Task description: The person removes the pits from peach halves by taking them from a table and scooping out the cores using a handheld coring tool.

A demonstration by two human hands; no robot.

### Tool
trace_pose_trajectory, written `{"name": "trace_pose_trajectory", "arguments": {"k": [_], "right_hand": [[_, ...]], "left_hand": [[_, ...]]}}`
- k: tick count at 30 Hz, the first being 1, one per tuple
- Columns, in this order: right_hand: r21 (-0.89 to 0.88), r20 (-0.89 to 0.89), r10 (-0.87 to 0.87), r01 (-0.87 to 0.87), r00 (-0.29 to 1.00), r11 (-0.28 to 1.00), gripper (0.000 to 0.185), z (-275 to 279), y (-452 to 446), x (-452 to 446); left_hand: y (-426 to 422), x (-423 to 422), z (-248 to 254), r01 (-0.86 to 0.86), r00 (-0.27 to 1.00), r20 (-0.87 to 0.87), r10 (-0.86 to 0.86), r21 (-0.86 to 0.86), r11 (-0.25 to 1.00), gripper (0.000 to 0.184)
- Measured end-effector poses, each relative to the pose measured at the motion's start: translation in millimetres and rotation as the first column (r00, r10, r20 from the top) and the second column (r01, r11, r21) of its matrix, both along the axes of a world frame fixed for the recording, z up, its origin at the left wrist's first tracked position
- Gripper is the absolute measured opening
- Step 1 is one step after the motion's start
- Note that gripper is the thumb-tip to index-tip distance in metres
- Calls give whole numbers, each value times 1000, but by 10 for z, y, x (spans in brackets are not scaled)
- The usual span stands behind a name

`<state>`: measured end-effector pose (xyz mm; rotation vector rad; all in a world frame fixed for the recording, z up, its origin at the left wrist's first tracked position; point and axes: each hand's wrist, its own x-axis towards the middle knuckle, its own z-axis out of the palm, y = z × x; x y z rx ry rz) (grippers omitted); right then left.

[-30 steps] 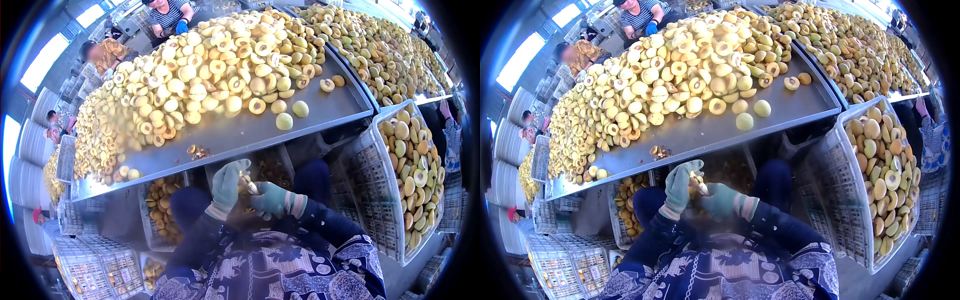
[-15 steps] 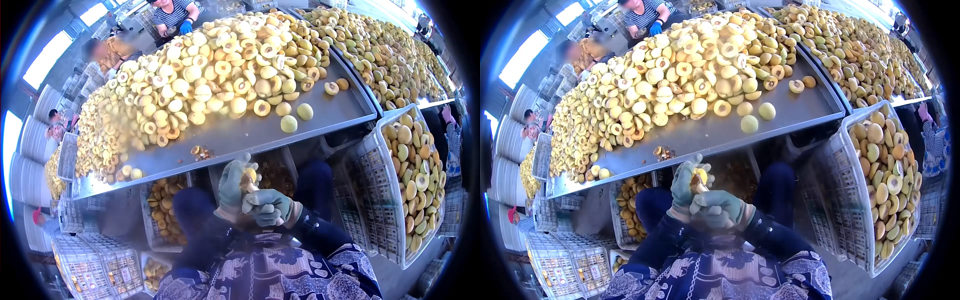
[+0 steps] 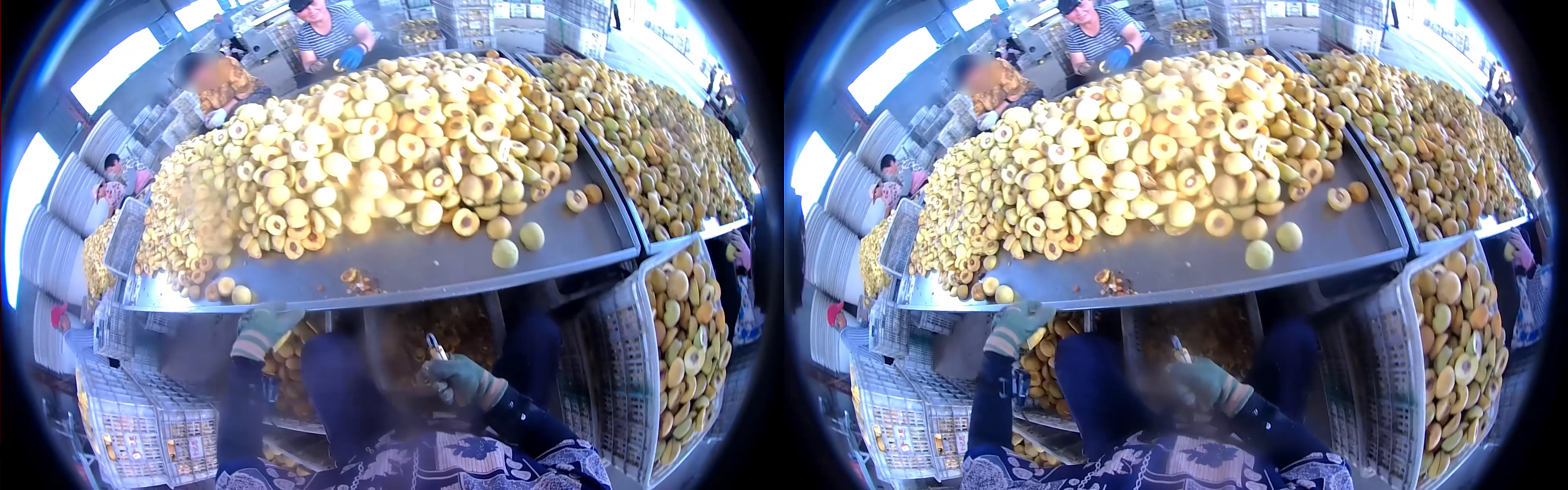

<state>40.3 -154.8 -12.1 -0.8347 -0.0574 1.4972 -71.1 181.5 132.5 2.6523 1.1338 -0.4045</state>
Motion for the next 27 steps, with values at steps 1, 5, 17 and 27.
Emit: {"name": "trace_pose_trajectory", "arguments": {"k": [1,5,17,27], "right_hand": [[4,68,-3,2,998,1000,21,-46,48,-24],[41,49,-76,74,996,996,19,218,207,-8],[-211,217,-67,114,974,971,20,216,255,155],[-70,293,-156,184,943,980,16,679,591,220]], "left_hand": [[250,8,-173,60,981,180,-68,50,997,45],[848,574,-703,220,770,571,-284,181,959,39],[873,2047,-1148,470,873,-86,-480,406,783,28],[107,1327,-1258,293,755,640,-141,-137,946,37]]}}
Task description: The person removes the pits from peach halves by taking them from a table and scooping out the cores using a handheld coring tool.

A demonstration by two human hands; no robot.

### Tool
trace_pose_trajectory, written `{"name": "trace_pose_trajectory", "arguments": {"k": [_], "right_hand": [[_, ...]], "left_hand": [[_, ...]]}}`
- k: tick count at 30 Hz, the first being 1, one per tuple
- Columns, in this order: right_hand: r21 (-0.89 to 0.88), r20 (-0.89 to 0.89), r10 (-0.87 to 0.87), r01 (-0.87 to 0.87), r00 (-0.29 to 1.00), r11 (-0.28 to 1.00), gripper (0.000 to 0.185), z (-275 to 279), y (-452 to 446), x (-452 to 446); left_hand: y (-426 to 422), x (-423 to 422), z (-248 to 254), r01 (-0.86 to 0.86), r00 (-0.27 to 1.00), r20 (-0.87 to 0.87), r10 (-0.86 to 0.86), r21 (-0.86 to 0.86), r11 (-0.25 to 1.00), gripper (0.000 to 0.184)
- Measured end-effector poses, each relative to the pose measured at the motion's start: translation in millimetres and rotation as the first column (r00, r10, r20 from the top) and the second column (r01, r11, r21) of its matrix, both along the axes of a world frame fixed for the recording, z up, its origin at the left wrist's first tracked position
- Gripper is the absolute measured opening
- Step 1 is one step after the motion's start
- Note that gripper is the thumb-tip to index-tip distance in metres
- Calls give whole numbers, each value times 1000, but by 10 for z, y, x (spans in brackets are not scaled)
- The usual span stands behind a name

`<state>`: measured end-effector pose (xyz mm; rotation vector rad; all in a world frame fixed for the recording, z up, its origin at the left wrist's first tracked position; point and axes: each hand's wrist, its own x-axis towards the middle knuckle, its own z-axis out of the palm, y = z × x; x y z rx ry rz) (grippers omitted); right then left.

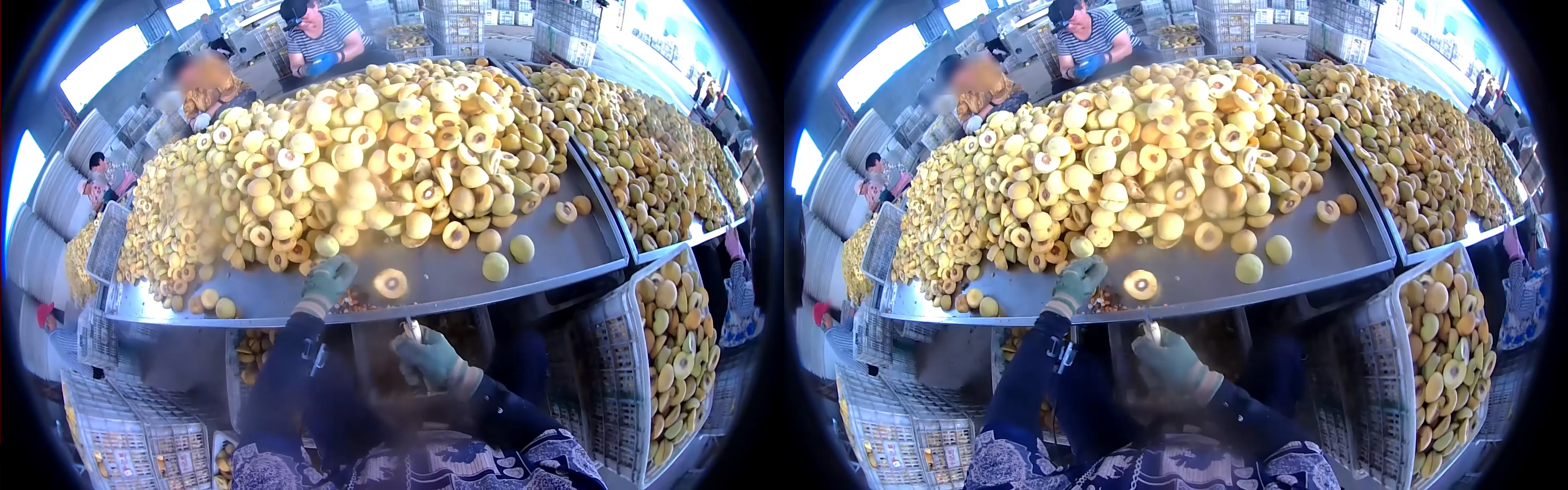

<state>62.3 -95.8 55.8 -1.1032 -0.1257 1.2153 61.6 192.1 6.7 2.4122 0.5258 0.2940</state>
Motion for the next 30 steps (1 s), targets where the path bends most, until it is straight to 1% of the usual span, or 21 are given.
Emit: {"name": "trace_pose_trajectory", "arguments": {"k": [1,3,4,5,8,9,12,14,15,17,18,19,21,23,24,25,26,27,28,29,30], "right_hand": [[11,-36,-19,19,999,1000,13,3,-2,0],[2,-81,-50,50,995,999,9,44,-88,-20],[-8,-62,-68,67,996,998,11,-25,-155,-68],[-19,-43,-90,89,995,996,14,-163,-219,-123],[-14,-10,-169,169,986,986,17,-342,-442,-204],[-21,-21,-186,185,982,982,17,-341,-519,-206],[-56,-26,-191,189,981,980,13,-255,-704,-163],[-65,2,-186,186,983,980,9,-260,-750,-133],[-56,78,-182,186,980,981,9,-172,-743,-111],[-69,4,-203,203,979,977,9,-150,-726,-75],[-75,-31,-213,210,977,975,9,-139,-713,-57],[-62,-27,-257,255,966,965,10,-130,-686,-52],[-40,-19,-344,343,939,938,13,-116,-622,-48],[26,40,-385,384,922,923,14,-145,-557,17],[58,67,-408,404,911,913,16,-199,-514,42],[163,329,-509,484,795,860,21,-274,-398,64],[126,300,-493,478,817,869,22,-292,-379,40],[90,271,-476,471,836,878,23,-161,-373,44],[56,241,-459,460,855,886,23,-25,-384,52],[33,153,-390,390,908,920,26,110,-411,48],[91,139,-372,362,918,928,23,149,-449,49]], "left_hand": [[-41,48,-95,-77,996,-52,67,-227,971,53],[-132,199,-251,5,991,-130,-16,-80,997,64],[-269,258,-228,50,983,-177,-52,-14,999,69],[-405,337,-209,38,984,-174,-49,-65,997,69],[-836,527,-21,50,925,-371,-78,-83,995,75],[-914,551,-49,110,912,-393,-119,-47,993,77],[-1176,584,347,122,825,-519,-225,-225,967,67],[-1030,537,9,168,902,-371,-222,-172,971,62],[-941,508,-126,187,930,-293,-220,-139,972,59],[-869,469,-176,154,962,-183,-201,-243,958,53],[-883,458,-110,142,975,-126,-185,-295,945,51],[-915,434,-57,137,986,-69,-155,-218,966,45],[-1014,367,64,168,986,79,-149,-374,912,42],[-1239,255,352,220,972,193,-135,-539,813,37],[-1350,195,440,242,965,227,-132,-577,780,35],[-1460,118,483,264,957,260,-126,-613,744,33],[-1573,47,467,287,949,291,-118,-649,705,31],[-1711,-18,387,278,952,301,-61,-762,585,27],[-1841,-63,447,259,952,304,46,-871,417,29],[-1963,-134,549,245,946,284,154,-942,230,31],[-2064,-185,602,240,935,240,259,-970,33,35]]}}
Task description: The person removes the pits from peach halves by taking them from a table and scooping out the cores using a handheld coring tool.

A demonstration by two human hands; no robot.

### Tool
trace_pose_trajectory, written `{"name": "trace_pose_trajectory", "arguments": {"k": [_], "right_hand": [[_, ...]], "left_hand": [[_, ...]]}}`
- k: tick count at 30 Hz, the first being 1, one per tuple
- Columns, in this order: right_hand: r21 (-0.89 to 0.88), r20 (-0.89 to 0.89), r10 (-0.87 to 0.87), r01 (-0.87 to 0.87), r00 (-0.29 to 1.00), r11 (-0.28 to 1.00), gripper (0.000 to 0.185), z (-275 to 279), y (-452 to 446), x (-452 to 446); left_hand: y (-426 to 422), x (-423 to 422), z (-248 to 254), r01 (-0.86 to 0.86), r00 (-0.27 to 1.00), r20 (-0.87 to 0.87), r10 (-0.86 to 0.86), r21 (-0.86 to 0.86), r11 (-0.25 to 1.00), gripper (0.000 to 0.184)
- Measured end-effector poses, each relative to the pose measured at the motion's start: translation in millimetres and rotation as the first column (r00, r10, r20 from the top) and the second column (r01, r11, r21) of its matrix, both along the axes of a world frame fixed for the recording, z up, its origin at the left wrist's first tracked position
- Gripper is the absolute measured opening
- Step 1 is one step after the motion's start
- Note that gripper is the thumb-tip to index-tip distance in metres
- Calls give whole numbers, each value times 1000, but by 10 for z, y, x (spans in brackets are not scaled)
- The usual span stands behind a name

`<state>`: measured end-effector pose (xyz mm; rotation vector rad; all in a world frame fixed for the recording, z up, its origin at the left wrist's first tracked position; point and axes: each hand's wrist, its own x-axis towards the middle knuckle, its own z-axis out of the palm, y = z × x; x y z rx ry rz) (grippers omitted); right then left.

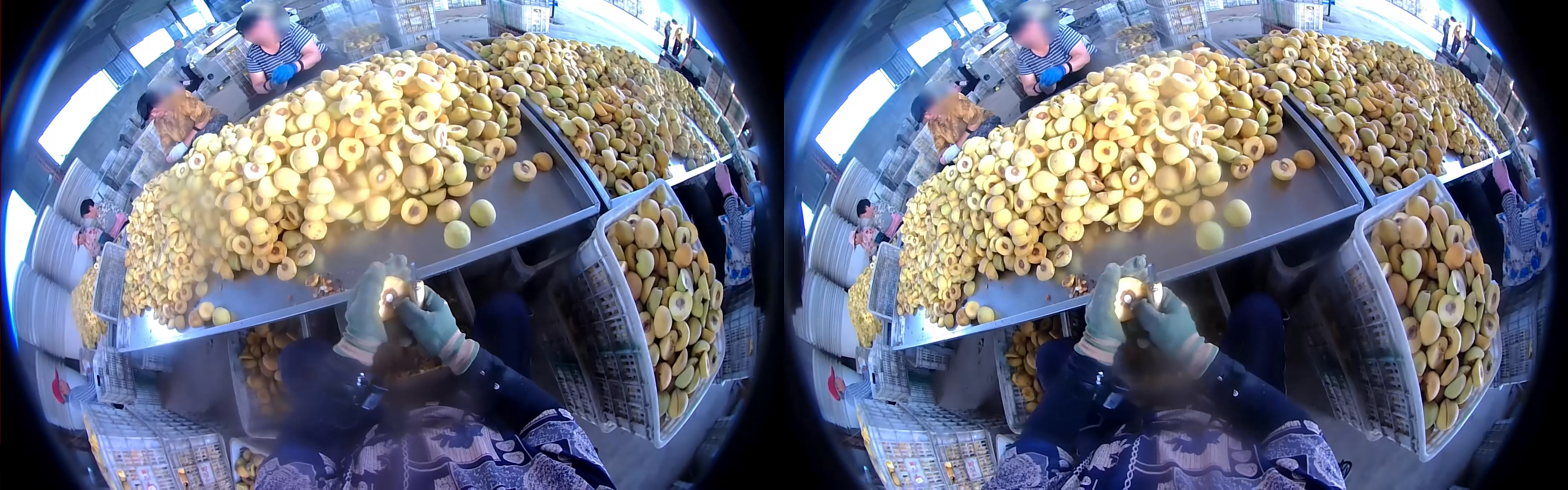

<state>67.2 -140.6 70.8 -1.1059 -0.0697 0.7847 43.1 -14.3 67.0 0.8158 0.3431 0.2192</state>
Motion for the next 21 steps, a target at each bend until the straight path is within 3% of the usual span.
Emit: {"name": "trace_pose_trajectory", "arguments": {"k": [2,3,6,7,9,10,15,21], "right_hand": [[115,20,66,-68,998,991,17,14,-93,-20],[-38,112,8,-3,994,999,17,-44,-82,-81],[-198,599,4,142,801,970,19,-315,-121,-177],[-244,534,109,29,838,969,23,-270,-181,-220],[-333,582,207,-2,787,943,24,-273,-215,-239],[-376,601,255,-14,757,927,24,-272,-220,-240],[-440,611,314,-17,726,898,28,-180,-257,-250],[-461,609,378,-77,697,884,32,-266,-227,-247]], "left_hand": [[-71,-77,-82,-69,997,-7,71,117,991,44],[-73,-126,-123,-94,995,-6,96,136,986,44],[-95,-182,-75,-136,990,-12,138,128,982,46],[-57,-197,-86,-102,994,-21,105,91,991,47],[-79,-240,-33,-28,1000,-9,29,98,995,48],[-129,-241,8,-68,998,1,68,116,991,49],[-238,-250,-20,-160,987,66,147,321,933,50],[-207,-320,-51,-130,992,47,121,344,930,45]]}}
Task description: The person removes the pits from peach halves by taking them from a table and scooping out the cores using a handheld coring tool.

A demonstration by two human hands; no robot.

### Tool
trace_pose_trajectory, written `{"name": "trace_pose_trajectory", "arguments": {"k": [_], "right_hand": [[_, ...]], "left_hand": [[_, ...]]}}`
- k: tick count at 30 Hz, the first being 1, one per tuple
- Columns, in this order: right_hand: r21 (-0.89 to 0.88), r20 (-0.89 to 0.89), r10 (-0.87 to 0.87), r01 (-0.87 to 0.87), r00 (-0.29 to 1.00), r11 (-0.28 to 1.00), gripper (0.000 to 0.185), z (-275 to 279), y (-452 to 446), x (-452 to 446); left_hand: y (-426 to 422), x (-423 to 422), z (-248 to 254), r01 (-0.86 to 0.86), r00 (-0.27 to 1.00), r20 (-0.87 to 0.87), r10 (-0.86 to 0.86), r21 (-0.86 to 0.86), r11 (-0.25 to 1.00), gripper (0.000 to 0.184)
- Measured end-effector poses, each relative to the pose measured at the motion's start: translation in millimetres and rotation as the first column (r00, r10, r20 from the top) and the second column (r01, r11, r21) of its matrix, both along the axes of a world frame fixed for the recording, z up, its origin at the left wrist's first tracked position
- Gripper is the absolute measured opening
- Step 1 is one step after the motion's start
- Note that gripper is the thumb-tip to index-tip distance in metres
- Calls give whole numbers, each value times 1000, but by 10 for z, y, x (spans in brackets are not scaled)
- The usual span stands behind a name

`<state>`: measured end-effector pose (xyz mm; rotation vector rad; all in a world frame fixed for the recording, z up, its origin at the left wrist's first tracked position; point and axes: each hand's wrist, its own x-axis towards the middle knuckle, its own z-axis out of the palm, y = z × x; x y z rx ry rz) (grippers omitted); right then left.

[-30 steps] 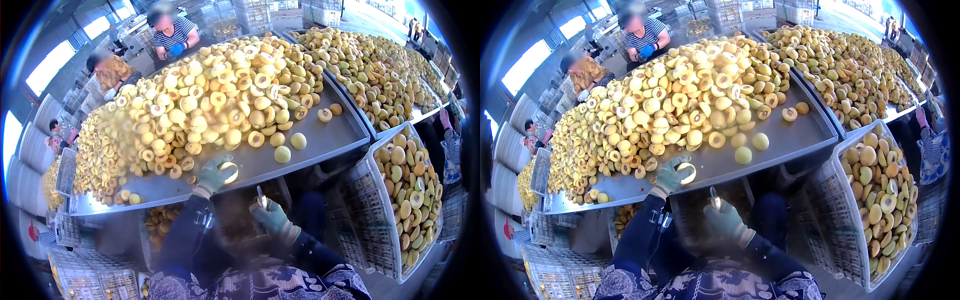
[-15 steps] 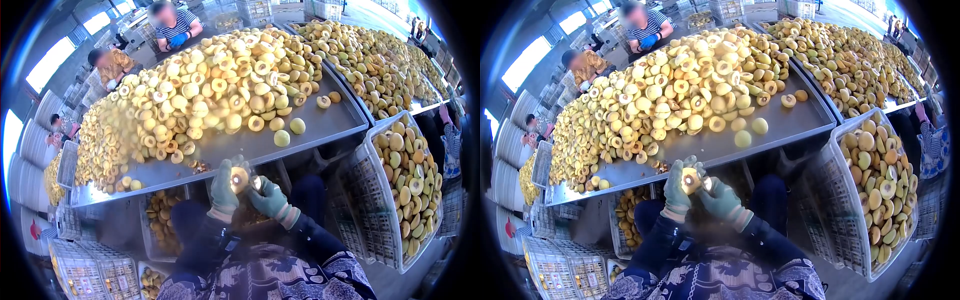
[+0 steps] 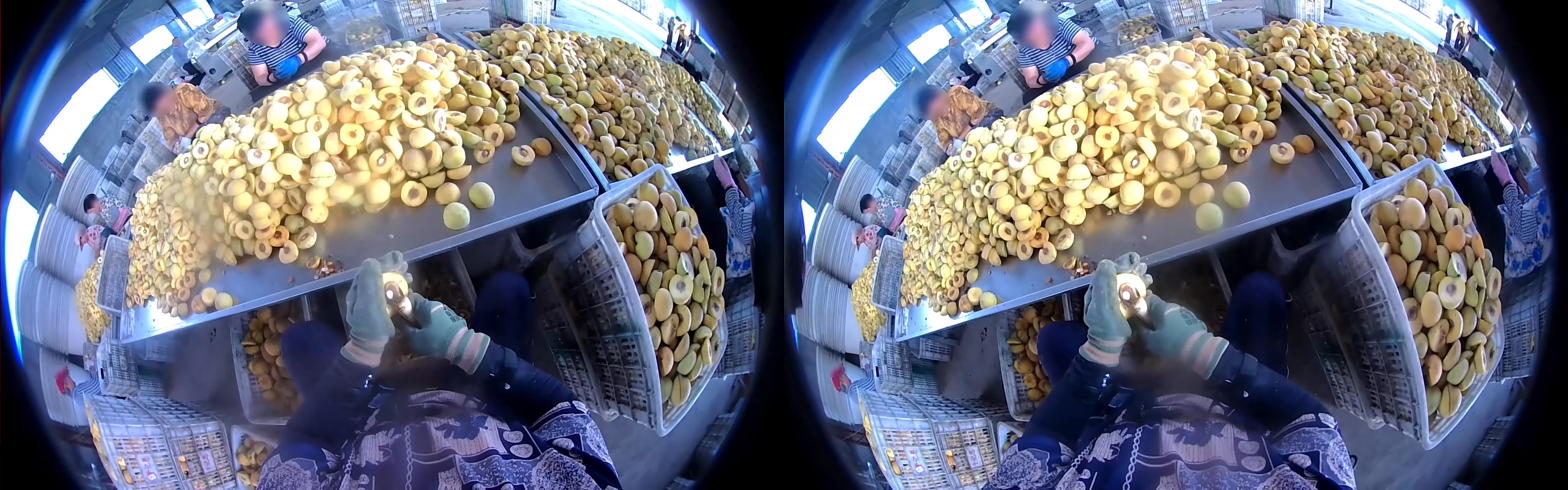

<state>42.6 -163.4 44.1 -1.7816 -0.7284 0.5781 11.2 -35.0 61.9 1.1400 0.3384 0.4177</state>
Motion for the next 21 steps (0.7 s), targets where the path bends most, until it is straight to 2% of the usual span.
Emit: {"name": "trace_pose_trajectory", "arguments": {"k": [2,6,8,11,13,15,17,18,21], "right_hand": [[-2,46,65,-65,997,998,32,-56,-52,29],[-53,-276,159,-180,948,982,40,137,-139,55],[-33,-443,186,-224,877,974,38,189,-185,67],[-146,-281,272,-321,920,936,38,10,-190,136],[-74,-493,228,-301,840,951,34,147,-199,115],[70,-717,232,-263,657,962,30,165,-215,115],[274,-884,315,-164,346,948,26,68,-235,116],[329,-920,351,-139,177,934,18,137,-263,151],[515,-857,515,13,-1,857,18,89,-224,66]], "left_hand": [[0,-20,36,38,999,-21,-40,-51,998,42],[59,-5,49,128,983,-114,-145,-150,980,40],[71,8,118,177,956,-213,-201,-127,976,43],[101,24,87,253,909,-314,-273,-101,962,45],[127,35,49,265,896,-336,-289,-115,957,46],[117,37,17,236,900,-332,-281,-170,957,45],[90,22,19,191,920,-292,-260,-244,951,45],[58,23,50,169,930,-272,-247,-281,945,45],[-95,19,215,42,944,-307,-121,-251,967,39]]}}
